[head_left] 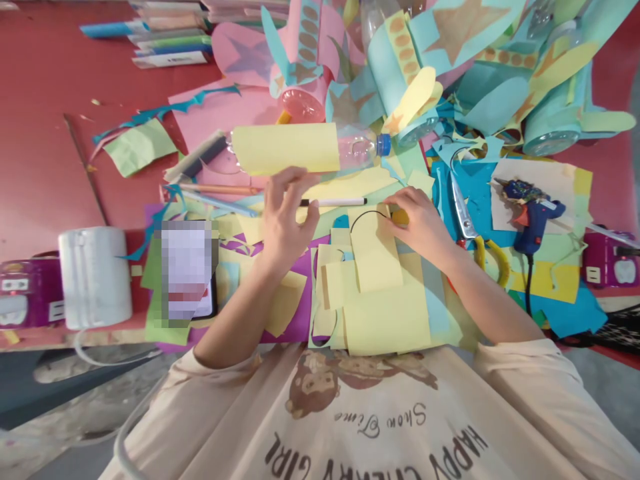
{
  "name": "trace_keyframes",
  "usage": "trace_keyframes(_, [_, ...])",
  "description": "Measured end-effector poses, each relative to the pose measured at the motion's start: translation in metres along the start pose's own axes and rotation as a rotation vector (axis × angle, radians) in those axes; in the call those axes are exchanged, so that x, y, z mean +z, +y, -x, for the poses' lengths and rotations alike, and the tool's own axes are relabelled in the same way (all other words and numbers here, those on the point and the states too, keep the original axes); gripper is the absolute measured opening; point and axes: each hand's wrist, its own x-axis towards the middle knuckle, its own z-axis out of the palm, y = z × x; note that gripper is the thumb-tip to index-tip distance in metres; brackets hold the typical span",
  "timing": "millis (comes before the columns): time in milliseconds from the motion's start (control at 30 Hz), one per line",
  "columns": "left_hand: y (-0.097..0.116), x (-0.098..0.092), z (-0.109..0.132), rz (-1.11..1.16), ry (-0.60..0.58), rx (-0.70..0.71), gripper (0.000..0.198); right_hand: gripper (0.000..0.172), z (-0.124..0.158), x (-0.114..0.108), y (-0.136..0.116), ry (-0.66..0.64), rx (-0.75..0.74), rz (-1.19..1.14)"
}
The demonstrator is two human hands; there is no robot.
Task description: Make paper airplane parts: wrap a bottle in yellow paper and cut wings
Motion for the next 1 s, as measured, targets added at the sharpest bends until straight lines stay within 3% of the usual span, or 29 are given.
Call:
trace_keyframes(67, [0.007,0.002,0.002,0.09,-0.157,0.143,0.025,0.02,0.001,0.002,-0.001,-0.019,0.017,0.039])
trace_keyframes(167, [0.019,0.006,0.008,0.154,-0.485,0.354,0.013,0.022,0.001,0.003,-0.002,-0.04,0.043,0.049])
trace_keyframes(233, [0.025,0.01,0.012,0.125,-0.642,0.418,0.017,0.021,0.001,0.004,-0.002,-0.054,0.051,0.033])
trace_keyframes(333, [0.028,0.016,0.017,0.104,-0.776,0.399,0.024,0.018,0.002,0.005,-0.001,-0.052,0.045,0.001])
trace_keyframes(433, [0.026,0.019,0.017,0.129,-0.829,0.351,0.027,0.016,0.002,0.006,0.001,-0.028,0.033,-0.032])
trace_keyframes(567, [0.026,0.019,0.016,0.163,-0.849,0.303,0.028,0.015,0.0,0.005,-0.001,-0.002,0.044,-0.135])
trace_keyframes(733, [0.026,0.018,0.017,0.263,-0.825,0.223,0.025,0.007,-0.003,-0.004,-0.007,-0.031,0.15,-0.463])
trace_keyframes(800, [0.026,0.017,0.016,0.387,-0.663,0.057,0.029,0.007,-0.004,-0.009,-0.009,-0.01,0.186,-0.6])
trace_keyframes(900, [0.028,0.014,0.013,0.625,-0.273,-0.334,0.054,0.014,-0.004,-0.017,-0.01,0.035,0.228,-0.798])
trace_keyframes(933, [0.029,0.012,0.012,0.734,-0.199,-0.449,0.061,0.017,-0.004,-0.02,-0.01,0.057,0.236,-0.85])
trace_keyframes(1000, [0.034,0.009,0.009,0.996,-0.261,-0.645,0.063,0.021,-0.003,-0.024,-0.011,0.102,0.243,-0.917])
